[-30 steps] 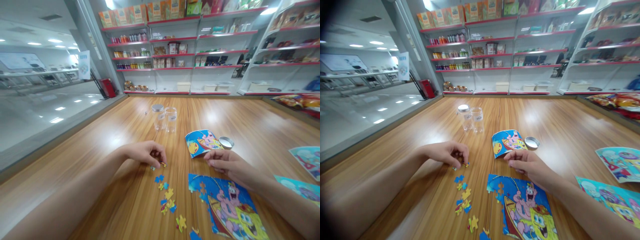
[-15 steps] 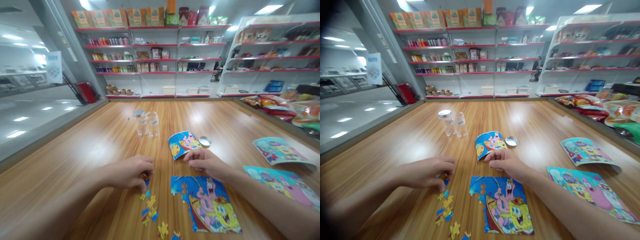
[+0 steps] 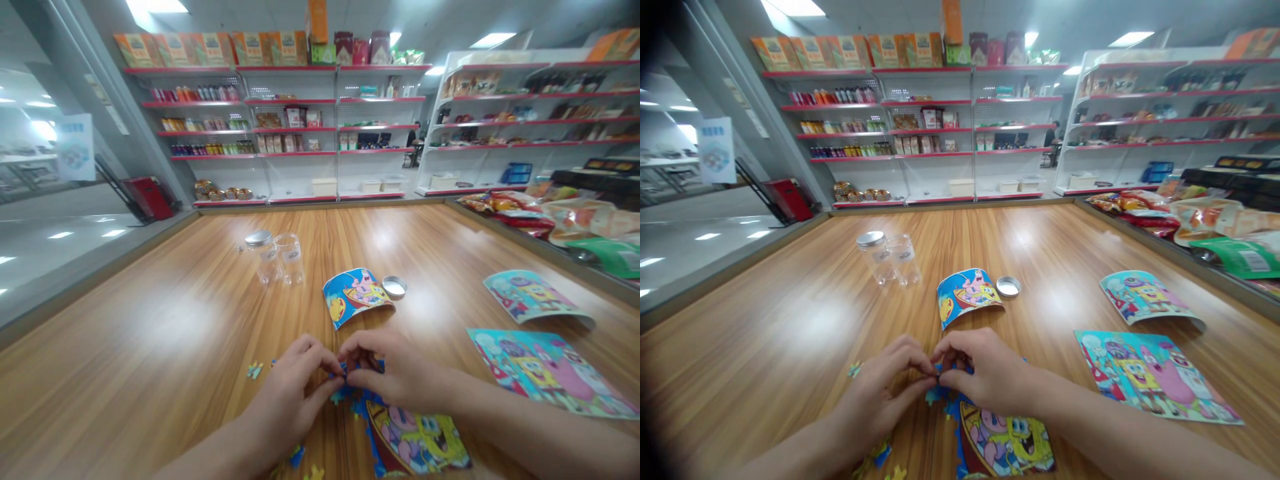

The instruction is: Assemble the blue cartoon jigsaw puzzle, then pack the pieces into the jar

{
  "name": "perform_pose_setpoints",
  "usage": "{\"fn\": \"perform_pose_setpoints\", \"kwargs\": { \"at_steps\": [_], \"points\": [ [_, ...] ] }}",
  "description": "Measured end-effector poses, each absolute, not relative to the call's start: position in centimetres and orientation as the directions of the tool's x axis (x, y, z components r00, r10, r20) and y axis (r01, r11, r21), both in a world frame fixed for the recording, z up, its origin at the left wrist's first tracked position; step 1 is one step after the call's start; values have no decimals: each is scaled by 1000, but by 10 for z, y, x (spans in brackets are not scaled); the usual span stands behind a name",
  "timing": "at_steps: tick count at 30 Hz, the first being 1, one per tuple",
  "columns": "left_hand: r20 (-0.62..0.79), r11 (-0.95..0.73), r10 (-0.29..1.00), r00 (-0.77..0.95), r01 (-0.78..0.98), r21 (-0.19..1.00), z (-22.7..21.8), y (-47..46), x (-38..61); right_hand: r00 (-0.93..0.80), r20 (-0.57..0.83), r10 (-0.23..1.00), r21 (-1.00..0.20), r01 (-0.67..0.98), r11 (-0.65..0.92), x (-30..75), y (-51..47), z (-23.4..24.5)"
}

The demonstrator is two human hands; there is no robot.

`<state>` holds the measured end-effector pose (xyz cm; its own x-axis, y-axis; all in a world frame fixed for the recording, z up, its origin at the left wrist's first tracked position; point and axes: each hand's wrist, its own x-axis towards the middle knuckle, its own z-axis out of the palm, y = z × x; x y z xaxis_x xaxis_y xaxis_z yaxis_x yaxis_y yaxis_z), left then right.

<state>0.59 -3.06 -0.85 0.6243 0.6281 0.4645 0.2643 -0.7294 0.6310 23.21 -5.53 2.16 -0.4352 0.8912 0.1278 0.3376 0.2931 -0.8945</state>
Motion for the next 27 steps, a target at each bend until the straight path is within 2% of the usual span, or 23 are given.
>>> {"fn": "perform_pose_setpoints", "kwargs": {
  "at_steps": [4,8,12,23,27],
  "points": [
    [522,-884,396,755,161,439,9,-27,0,-460,162,873,-817,433,380,240,-52,27],
    [386,-944,244,890,126,306,23,-30,-3,-438,146,887,-791,487,370,241,-52,26],
    [271,-943,227,935,142,300,26,-33,-1,-441,163,882,-756,518,399,240,-55,22],
    [240,-946,223,945,150,286,30,-34,0,-471,219,855,-660,574,485,239,-57,19],
    [269,-945,223,937,141,294,30,-33,0,-457,213,863,-641,601,477,240,-56,19]
  ]
}}
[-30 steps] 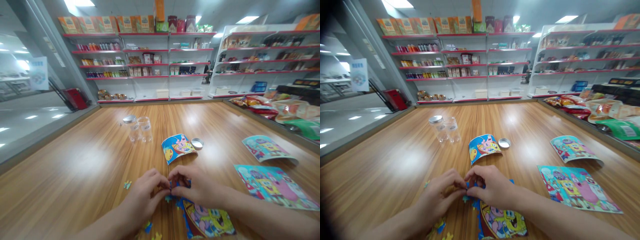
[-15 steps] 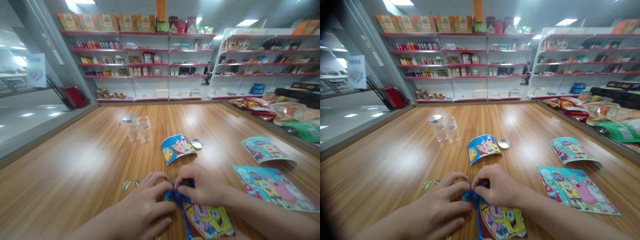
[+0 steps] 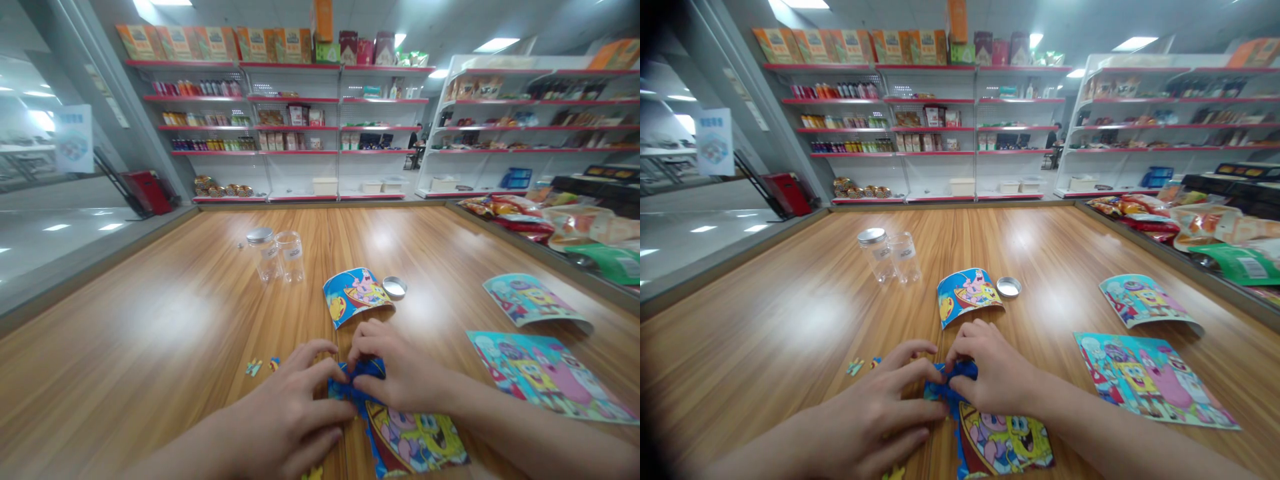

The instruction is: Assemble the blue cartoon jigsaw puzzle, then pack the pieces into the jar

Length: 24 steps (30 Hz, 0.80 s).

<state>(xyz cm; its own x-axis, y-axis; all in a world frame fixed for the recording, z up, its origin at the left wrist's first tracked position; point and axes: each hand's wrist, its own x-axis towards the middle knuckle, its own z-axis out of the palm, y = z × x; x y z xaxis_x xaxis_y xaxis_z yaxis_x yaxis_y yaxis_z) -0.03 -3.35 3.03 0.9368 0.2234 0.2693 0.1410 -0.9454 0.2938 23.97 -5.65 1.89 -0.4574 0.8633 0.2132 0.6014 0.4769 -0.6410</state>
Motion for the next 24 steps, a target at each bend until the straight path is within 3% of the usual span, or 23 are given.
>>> {"fn": "perform_pose_setpoints", "kwargs": {
  "at_steps": [12,24],
  "points": [
    [443,-947,236,865,103,304,22,-29,-4,-446,190,874,-642,617,455,243,-52,19],
    [351,-949,198,915,90,302,27,-28,0,-444,208,872,-609,639,470,242,-53,17]
  ]
}}
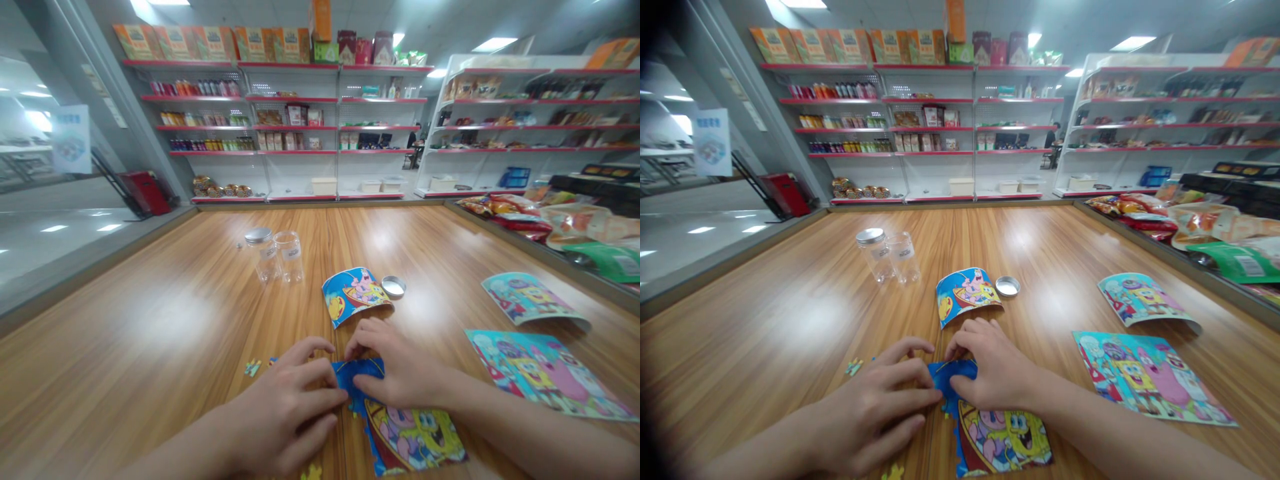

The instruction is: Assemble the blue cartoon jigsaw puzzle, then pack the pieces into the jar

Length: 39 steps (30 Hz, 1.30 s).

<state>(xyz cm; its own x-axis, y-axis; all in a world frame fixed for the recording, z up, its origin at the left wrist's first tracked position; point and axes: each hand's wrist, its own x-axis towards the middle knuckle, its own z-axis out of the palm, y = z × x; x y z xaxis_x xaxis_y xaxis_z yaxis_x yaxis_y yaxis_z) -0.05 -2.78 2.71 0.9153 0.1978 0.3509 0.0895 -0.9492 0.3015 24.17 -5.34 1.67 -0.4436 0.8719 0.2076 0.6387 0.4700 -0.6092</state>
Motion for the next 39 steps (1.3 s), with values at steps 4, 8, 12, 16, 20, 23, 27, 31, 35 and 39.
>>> {"fn": "perform_pose_setpoints", "kwargs": {
  "at_steps": [4,8,12,16,20,23,27,31,35,39],
  "points": [
    [320,-950,218,922,125,287,27,-29,0,-435,209,876,-603,647,466,241,-54,15],
    [326,-949,232,916,140,282,26,-30,0,-439,208,874,-605,645,468,242,-53,12],
    [395,-949,223,891,105,299,21,-29,-2,-428,232,874,-597,647,475,247,-53,22],
    [626,-913,377,683,159,377,12,-18,-9,-495,193,847,-486,702,521,254,-68,54],
    [674,-764,640,369,398,507,1,14,-27,-583,54,811,-445,713,542,265,-96,67],
    [503,-466,859,92,546,696,-9,49,-48,-628,15,778,-454,689,565,278,-111,50],
    [388,-273,916,-102,552,788,-19,87,-71,-620,-3,784,-465,696,548,286,-113,27],
    [327,-198,929,-173,514,835,-23,104,-79,-629,-20,777,-449,700,556,281,-108,26],
    [316,-187,927,-200,482,856,-24,106,-77,-614,-4,789,-497,686,532,286,-105,23],
    [299,-212,944,-139,441,872,-23,97,-74,-471,112,875,-639,640,426,298,-99,8]
  ]
}}
